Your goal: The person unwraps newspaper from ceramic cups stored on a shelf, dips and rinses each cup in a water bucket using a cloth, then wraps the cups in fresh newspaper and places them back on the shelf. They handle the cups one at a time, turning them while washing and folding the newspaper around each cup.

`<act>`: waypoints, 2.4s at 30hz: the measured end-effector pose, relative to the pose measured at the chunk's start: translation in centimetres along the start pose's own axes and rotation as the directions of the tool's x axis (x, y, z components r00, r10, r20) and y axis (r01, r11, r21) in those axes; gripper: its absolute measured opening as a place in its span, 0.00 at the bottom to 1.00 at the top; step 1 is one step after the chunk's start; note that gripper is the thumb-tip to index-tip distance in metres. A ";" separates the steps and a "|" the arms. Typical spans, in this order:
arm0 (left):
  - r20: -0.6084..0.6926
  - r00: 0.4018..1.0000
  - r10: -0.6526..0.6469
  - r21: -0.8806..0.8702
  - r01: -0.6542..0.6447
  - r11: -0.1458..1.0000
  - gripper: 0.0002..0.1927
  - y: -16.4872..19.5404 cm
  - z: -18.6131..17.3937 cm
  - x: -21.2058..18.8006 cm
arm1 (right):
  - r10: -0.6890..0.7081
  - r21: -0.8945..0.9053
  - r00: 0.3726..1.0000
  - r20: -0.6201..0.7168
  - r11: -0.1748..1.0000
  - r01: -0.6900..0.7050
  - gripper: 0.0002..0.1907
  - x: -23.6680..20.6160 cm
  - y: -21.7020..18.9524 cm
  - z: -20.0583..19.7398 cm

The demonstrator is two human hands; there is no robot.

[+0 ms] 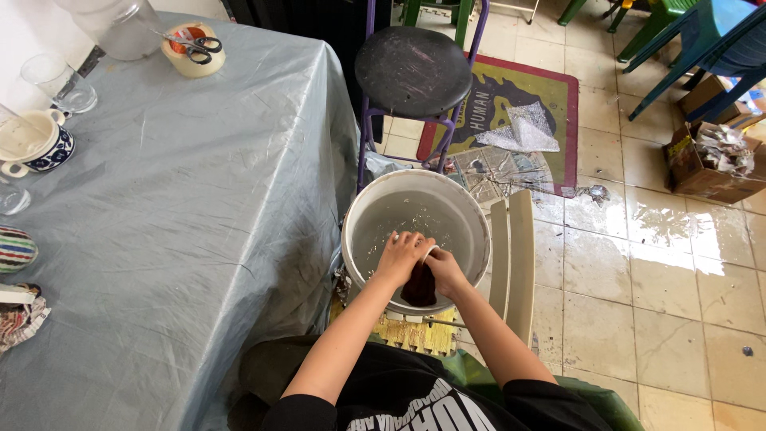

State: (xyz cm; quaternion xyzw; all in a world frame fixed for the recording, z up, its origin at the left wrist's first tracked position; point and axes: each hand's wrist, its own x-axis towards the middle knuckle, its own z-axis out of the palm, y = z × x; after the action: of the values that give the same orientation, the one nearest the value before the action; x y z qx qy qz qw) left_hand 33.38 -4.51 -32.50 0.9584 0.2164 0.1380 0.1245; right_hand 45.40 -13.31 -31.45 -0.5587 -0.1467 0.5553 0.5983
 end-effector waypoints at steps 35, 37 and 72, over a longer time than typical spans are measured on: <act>0.287 0.884 -0.370 -0.159 0.425 0.891 0.54 -0.7 -1.4 0.0 | -0.127 0.066 0.787 -0.603 0.976 0.209 0.29 -10.8 2.2 -7.6; 0.275 0.882 -0.382 -0.153 0.432 0.889 0.53 -0.6 -1.5 0.1 | -0.149 -0.008 0.833 -0.533 0.985 0.171 0.30 -10.6 1.7 -8.5; 0.133 0.929 0.345 0.798 -0.307 0.519 0.24 -4.1 -3.9 1.8 | -0.651 -0.976 0.735 0.189 -0.041 0.215 0.10 -10.3 -3.0 -1.8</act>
State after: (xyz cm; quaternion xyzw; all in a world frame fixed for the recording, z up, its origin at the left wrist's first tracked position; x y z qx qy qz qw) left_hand 32.14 0.60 -29.67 0.9290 0.0743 0.0655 -0.3565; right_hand 44.81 -22.03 -24.96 -0.8078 -0.5359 -0.0090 0.2451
